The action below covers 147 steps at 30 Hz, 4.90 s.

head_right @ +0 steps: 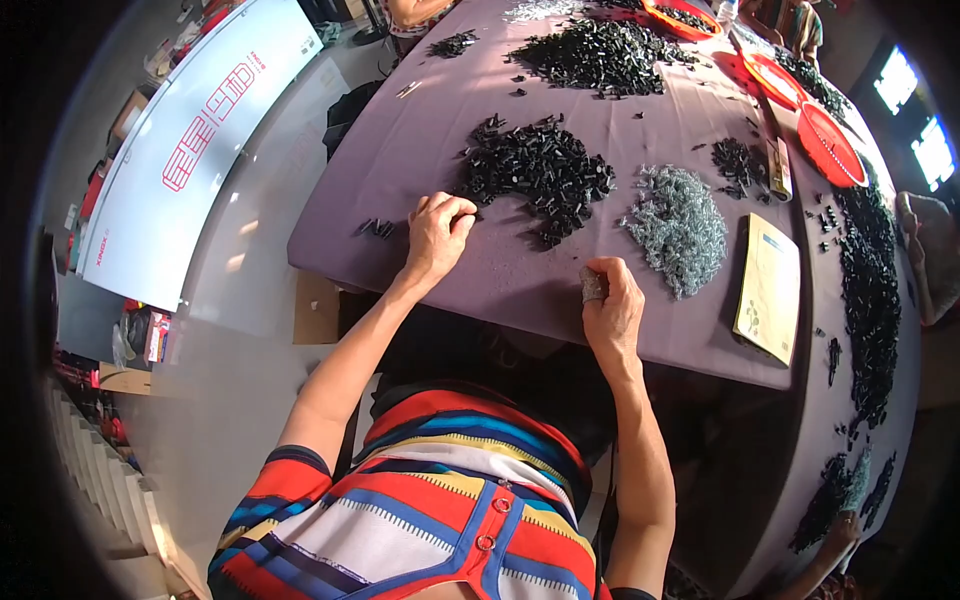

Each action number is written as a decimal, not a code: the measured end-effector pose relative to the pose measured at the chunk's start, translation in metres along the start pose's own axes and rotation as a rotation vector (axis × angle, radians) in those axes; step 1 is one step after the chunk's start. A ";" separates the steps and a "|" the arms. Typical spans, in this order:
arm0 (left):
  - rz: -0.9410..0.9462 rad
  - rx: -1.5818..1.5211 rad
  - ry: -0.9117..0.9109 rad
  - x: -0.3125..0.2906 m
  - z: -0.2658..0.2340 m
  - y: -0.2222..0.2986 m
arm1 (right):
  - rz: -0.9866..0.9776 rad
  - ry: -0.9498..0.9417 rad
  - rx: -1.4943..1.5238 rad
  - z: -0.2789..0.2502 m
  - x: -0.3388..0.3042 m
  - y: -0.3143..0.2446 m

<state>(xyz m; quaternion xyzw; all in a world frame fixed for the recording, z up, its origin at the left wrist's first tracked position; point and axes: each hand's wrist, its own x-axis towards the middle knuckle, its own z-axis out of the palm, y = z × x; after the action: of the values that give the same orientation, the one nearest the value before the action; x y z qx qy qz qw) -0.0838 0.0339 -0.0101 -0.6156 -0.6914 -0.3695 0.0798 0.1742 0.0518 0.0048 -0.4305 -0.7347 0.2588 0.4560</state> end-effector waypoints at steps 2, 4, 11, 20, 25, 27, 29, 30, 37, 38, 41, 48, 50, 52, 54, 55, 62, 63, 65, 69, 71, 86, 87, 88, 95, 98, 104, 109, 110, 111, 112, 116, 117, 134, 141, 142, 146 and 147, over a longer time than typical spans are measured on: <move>0.042 -0.036 -0.017 -0.003 -0.004 0.007 | -0.017 0.007 -0.013 0.001 0.000 -0.001; 0.067 -0.111 -0.042 -0.008 -0.002 0.016 | 0.002 0.009 0.005 -0.004 0.000 -0.001; -0.029 -0.300 -0.121 -0.007 -0.012 0.005 | -0.014 0.004 0.024 -0.001 -0.002 0.002; 0.074 -0.042 -0.168 -0.001 -0.004 0.023 | -0.008 -0.026 0.038 0.001 -0.003 0.003; 0.188 0.020 -0.152 0.008 0.000 0.027 | -0.021 -0.025 0.021 -0.002 -0.002 -0.001; 0.278 0.050 -0.144 0.013 0.003 0.028 | -0.036 -0.014 0.029 -0.002 -0.001 -0.002; 0.469 0.149 -0.156 0.018 0.002 0.031 | -0.030 -0.020 0.038 -0.003 -0.001 -0.003; 0.471 0.147 -0.157 0.020 0.002 0.031 | -0.026 -0.028 0.047 -0.003 -0.001 -0.003; 0.509 0.069 -0.170 0.019 0.006 0.035 | -0.052 -0.030 0.028 -0.004 -0.003 -0.002; 0.498 0.054 -0.169 0.017 0.005 0.036 | -0.052 -0.031 0.028 -0.005 -0.003 -0.002; 0.313 -0.202 -0.036 0.006 0.001 0.056 | -0.031 -0.036 0.037 -0.005 -0.003 -0.003; -0.661 -1.276 -0.346 -0.028 0.003 0.096 | 0.043 -0.093 0.240 0.004 -0.012 -0.026; -0.660 -1.336 -0.324 -0.029 0.003 0.101 | 0.040 -0.118 0.222 0.005 -0.012 -0.032; -0.754 -1.410 -0.344 -0.032 0.003 0.103 | 0.044 -0.127 0.268 0.006 -0.014 -0.034; -0.758 -1.421 -0.331 -0.034 0.006 0.100 | 0.053 -0.115 0.277 0.009 -0.014 -0.033; -0.759 -1.432 -0.319 -0.036 0.008 0.099 | 0.061 -0.102 0.286 0.009 -0.014 -0.032; -0.698 -1.452 -0.329 -0.040 0.009 0.098 | 0.109 -0.126 0.263 0.009 -0.015 -0.031; -0.673 -1.424 -0.346 -0.042 0.009 0.096 | 0.093 -0.113 0.237 0.009 -0.016 -0.031; -0.671 -1.406 -0.367 -0.043 0.006 0.096 | 0.065 -0.107 0.210 0.009 -0.016 -0.032; -0.771 -1.651 -0.428 -0.044 -0.004 0.089 | -0.004 -0.149 0.083 0.007 -0.015 -0.038; -0.843 -1.718 -0.433 -0.045 -0.009 0.085 | 0.099 -0.187 0.136 0.008 -0.014 -0.043; -1.090 -2.060 -0.248 -0.048 -0.023 0.054 | -0.389 -0.295 -0.168 0.042 0.054 -0.041; -1.086 -2.067 -0.235 -0.048 -0.023 0.054 | -0.401 -0.333 -0.235 0.050 0.062 -0.043; -1.095 -2.076 -0.232 -0.048 -0.023 0.055 | -0.460 -0.334 -0.262 0.059 0.071 -0.042; -1.109 -2.096 -0.170 -0.050 -0.019 0.056 | -0.502 -0.350 -0.429 0.110 0.097 -0.028; -1.115 -2.079 -0.149 -0.050 -0.019 0.056 | -0.515 -0.344 -0.466 0.119 0.096 -0.027; -1.064 -2.091 -0.180 -0.053 -0.015 0.056 | -0.509 -0.403 -0.441 0.113 0.102 -0.023; -1.081 -2.015 -0.164 -0.054 -0.017 0.059 | -0.525 -0.464 -0.509 0.103 0.107 -0.023; -1.081 -2.014 -0.166 -0.053 -0.018 0.060 | -0.523 -0.463 -0.510 0.102 0.107 -0.021; -1.090 -1.998 -0.172 -0.053 -0.019 0.060 | -0.508 -0.440 -0.519 0.101 0.108 -0.018; -1.099 -1.983 -0.182 -0.052 -0.019 0.061 | -0.489 -0.417 -0.530 0.099 0.109 -0.017; -1.089 -1.980 -0.187 -0.052 -0.019 0.061 | -0.492 -0.364 -0.522 0.099 0.109 -0.019; -1.087 -1.988 -0.186 -0.052 -0.019 0.061 | -0.487 -0.398 -0.523 0.101 0.109 -0.021; -1.057 -2.010 -0.203 -0.054 -0.016 0.062 | -0.542 -0.368 -0.510 0.108 0.100 -0.014; -1.004 -2.040 -0.209 -0.054 -0.015 0.060 | -0.498 -0.300 -0.352 0.065 0.077 -0.030; -0.975 -2.058 -0.212 -0.054 -0.014 0.061 | -0.455 -0.271 -0.269 0.059 0.070 -0.030; -1.027 -1.992 -0.187 -0.054 -0.013 0.065 | -0.199 -0.280 0.018 0.031 0.037 -0.035; -0.980 -1.967 -0.192 -0.055 -0.009 0.064 | -0.078 -0.287 0.083 0.025 0.028 -0.035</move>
<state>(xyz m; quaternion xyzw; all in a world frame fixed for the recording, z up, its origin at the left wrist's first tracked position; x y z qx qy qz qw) -0.0160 -0.0170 -0.0081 -0.0955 -0.2680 -0.7008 -0.6542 0.1319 0.0586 0.0328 -0.3410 -0.7971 0.3300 0.3735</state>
